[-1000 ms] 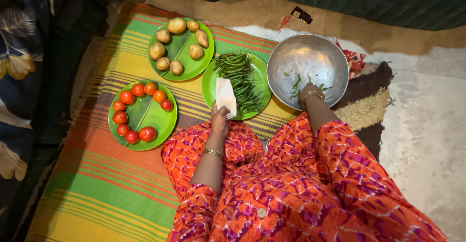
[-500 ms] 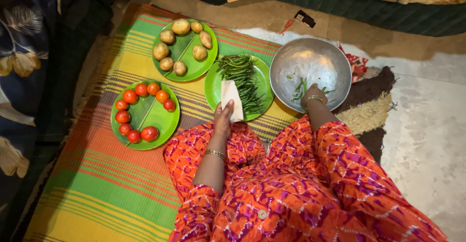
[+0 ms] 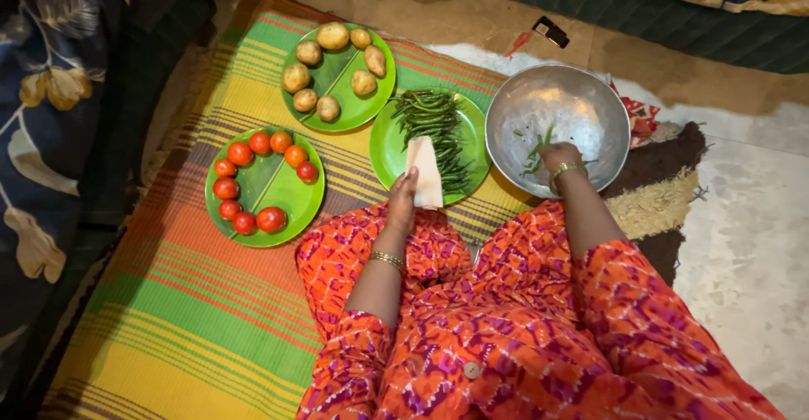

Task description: The person removes the stems from green chilies and places the chilies into a metal bowl while sitting on a floor mat.

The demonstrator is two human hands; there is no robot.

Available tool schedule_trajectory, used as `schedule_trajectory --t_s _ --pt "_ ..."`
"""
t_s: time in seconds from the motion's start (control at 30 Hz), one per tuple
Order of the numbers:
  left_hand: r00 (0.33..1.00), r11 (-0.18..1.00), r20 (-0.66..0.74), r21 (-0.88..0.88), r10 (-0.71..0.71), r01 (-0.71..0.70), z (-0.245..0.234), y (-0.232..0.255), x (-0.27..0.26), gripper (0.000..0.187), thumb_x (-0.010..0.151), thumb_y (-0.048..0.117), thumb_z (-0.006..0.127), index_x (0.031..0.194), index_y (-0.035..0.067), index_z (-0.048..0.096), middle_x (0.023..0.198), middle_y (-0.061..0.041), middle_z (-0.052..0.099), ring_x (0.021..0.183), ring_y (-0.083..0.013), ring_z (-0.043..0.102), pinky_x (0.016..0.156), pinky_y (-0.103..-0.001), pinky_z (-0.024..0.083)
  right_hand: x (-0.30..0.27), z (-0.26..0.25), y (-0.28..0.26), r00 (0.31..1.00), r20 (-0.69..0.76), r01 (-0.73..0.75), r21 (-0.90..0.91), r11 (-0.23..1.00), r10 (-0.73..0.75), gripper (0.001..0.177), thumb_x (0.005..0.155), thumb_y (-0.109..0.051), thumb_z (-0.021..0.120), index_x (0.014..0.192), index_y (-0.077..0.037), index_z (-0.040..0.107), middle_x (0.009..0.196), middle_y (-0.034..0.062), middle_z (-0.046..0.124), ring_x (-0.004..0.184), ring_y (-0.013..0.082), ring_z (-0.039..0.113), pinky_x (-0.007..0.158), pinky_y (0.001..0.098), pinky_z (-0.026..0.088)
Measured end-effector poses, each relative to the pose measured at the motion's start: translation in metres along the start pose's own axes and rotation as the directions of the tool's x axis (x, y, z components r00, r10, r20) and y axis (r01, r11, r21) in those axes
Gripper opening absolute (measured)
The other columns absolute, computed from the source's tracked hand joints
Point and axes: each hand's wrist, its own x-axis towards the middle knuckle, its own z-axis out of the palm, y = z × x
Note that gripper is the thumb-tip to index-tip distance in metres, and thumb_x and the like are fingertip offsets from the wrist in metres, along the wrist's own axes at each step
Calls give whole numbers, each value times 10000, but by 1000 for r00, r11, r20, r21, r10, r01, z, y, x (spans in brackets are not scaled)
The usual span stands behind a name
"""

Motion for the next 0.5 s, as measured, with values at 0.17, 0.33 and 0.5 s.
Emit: schedule_trajectory --t_s 0.17,0.33,0.5 --pt "993 994 -11 -2 -114 114 4 0 -4 499 973 386 584 1263 -18 624 1129 -123 699 983 -252 671 887 -401 533 -42 -7 -22 819 -167 555 -13 832 -549 324 859 -235 710 1133 -61 721 1066 170 703 932 344 690 840 437 554" --pt "980 986 138 -65 -141 151 -3 -27 11 545 1009 437 546 1345 11 596 1262 -131 685 1082 -251 681 994 -400 520 -107 4 -59 494 -56 845 -205 494 -868 288 823 -186 726 1102 -114 726 1042 122 652 887 324 669 721 443 544" --pt "913 937 216 125 -346 325 -1 -23 11 720 997 655 333 1382 96 570 1319 -124 664 1127 -261 641 990 -401 484 -157 19 -84 272 62 959 -103 265 -960 235 791 -199 743 1008 -118 706 956 78 637 819 309 660 707 448 540"
